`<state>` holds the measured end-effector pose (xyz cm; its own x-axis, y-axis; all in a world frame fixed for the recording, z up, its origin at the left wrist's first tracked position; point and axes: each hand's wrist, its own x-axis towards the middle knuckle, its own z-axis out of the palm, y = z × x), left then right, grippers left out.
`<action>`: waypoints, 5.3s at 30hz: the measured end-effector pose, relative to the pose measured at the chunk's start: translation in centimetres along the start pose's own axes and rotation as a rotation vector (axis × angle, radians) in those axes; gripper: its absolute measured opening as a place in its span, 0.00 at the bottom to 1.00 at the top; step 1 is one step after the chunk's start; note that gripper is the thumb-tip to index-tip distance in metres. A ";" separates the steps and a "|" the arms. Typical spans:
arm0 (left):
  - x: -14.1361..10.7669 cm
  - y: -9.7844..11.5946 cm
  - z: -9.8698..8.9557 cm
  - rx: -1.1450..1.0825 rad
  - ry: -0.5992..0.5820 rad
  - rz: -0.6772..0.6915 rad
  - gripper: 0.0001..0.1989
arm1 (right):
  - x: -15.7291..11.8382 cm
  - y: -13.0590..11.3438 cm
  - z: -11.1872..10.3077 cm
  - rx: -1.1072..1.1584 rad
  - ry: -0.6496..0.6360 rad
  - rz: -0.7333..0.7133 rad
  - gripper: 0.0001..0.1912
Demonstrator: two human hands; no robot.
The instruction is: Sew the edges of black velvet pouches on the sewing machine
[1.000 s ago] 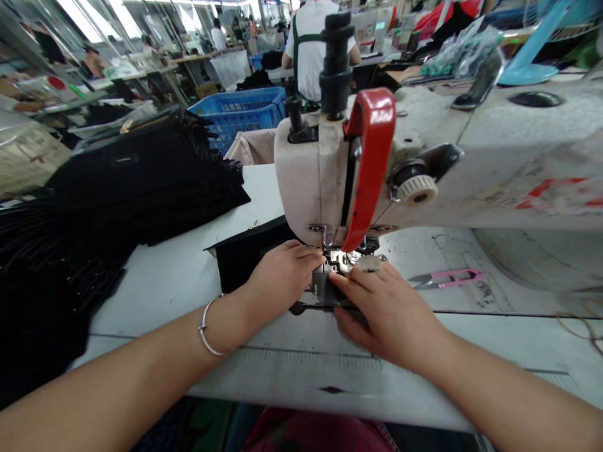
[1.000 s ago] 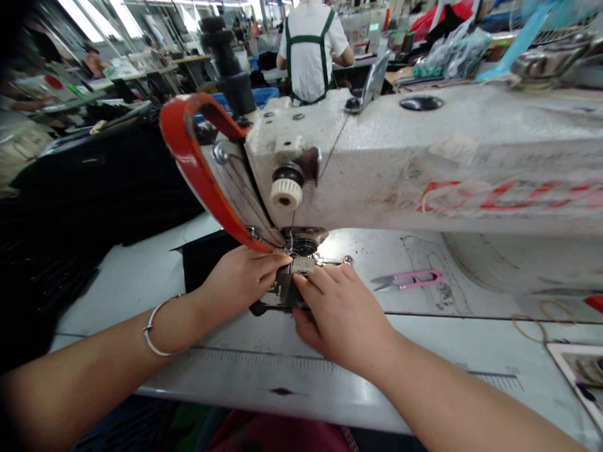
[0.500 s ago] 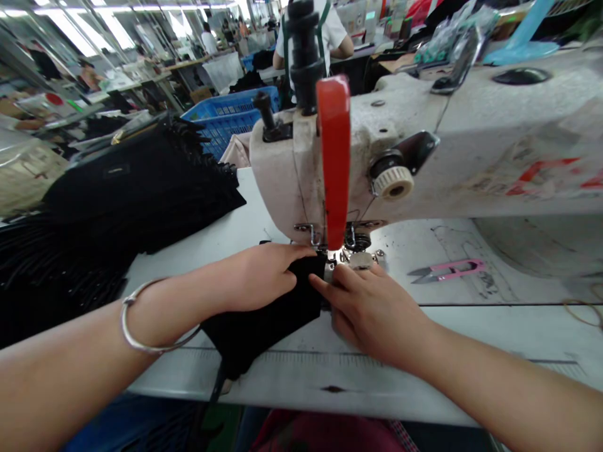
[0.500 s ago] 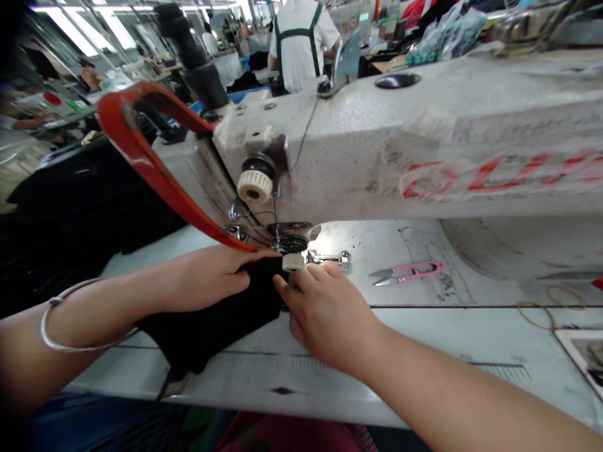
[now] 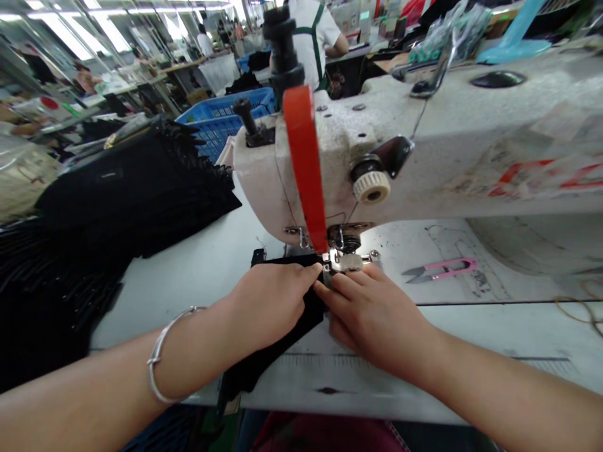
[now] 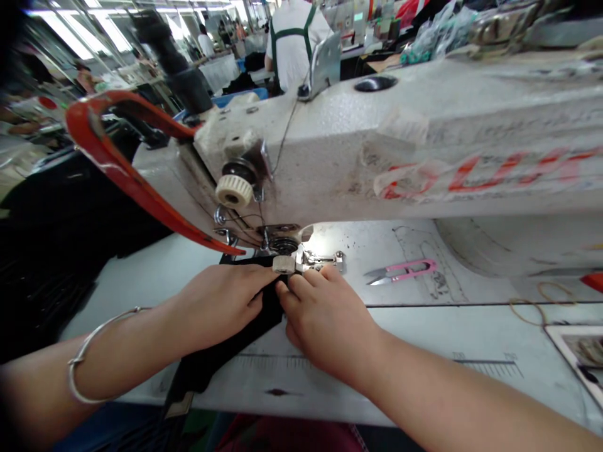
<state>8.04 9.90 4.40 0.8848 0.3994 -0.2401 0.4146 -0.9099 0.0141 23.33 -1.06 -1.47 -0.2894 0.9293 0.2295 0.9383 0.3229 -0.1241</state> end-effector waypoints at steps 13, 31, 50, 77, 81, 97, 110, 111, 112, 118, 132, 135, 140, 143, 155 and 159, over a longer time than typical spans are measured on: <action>-3.8 -4.9 0.5 -0.459 0.292 -0.338 0.21 | -0.4 0.7 0.4 0.037 0.014 0.004 0.25; -6.6 -0.9 4.6 -2.055 0.294 -0.684 0.20 | 1.1 1.9 1.1 0.215 0.185 -0.076 0.24; -8.0 3.9 6.3 -0.038 0.373 0.334 0.20 | -7.1 -6.0 0.8 0.344 0.332 -0.020 0.12; -9.2 6.1 8.2 -0.275 0.590 0.219 0.13 | -9.1 -6.2 0.8 0.399 0.406 0.026 0.11; -8.9 6.0 8.2 -0.270 0.574 0.266 0.12 | -9.0 -6.2 0.8 0.423 0.402 0.030 0.10; -9.0 6.0 8.1 -0.299 0.589 0.236 0.10 | -8.7 -6.2 1.0 0.425 0.345 0.014 0.10; -8.9 4.5 7.1 -0.215 0.538 0.382 0.11 | -6.2 -5.7 0.9 0.231 0.495 -0.163 0.16; -8.8 4.5 6.9 -0.224 0.558 0.397 0.11 | -6.2 -5.6 0.9 0.222 0.506 -0.170 0.16; -8.6 4.4 6.7 -0.237 0.576 0.405 0.11 | -6.0 -5.5 0.9 0.213 0.509 -0.180 0.15; -7.7 3.2 6.5 -0.375 0.540 0.430 0.10 | -5.1 -4.8 0.5 0.241 0.437 -0.177 0.15; -4.3 -0.2 6.0 -0.253 0.412 0.498 0.11 | -3.5 -2.3 -0.7 0.379 0.197 -0.146 0.12; -3.5 -1.0 5.7 -0.247 0.406 0.531 0.11 | -3.2 -1.8 -0.6 0.372 0.159 -0.143 0.11; -2.1 -2.1 5.5 -0.230 0.448 0.551 0.11 | -2.3 -1.1 -0.6 0.353 0.123 -0.080 0.05; -1.3 -2.6 5.4 -0.227 0.521 0.588 0.11 | -1.4 -0.5 -0.8 0.327 0.123 -0.092 0.05; 1.8 -4.6 4.5 -0.081 0.661 0.601 0.13 | 0.6 0.7 -0.4 0.201 0.133 -0.029 0.14; 2.7 -5.4 4.8 -0.051 0.631 0.587 0.13 | 0.6 0.8 0.1 0.190 0.207 -0.069 0.13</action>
<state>7.22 15.33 -0.96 0.9053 -0.1326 0.4035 -0.1513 -0.9884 0.0147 23.86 -0.21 -1.50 -0.2886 0.8537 0.4336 0.8595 0.4305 -0.2755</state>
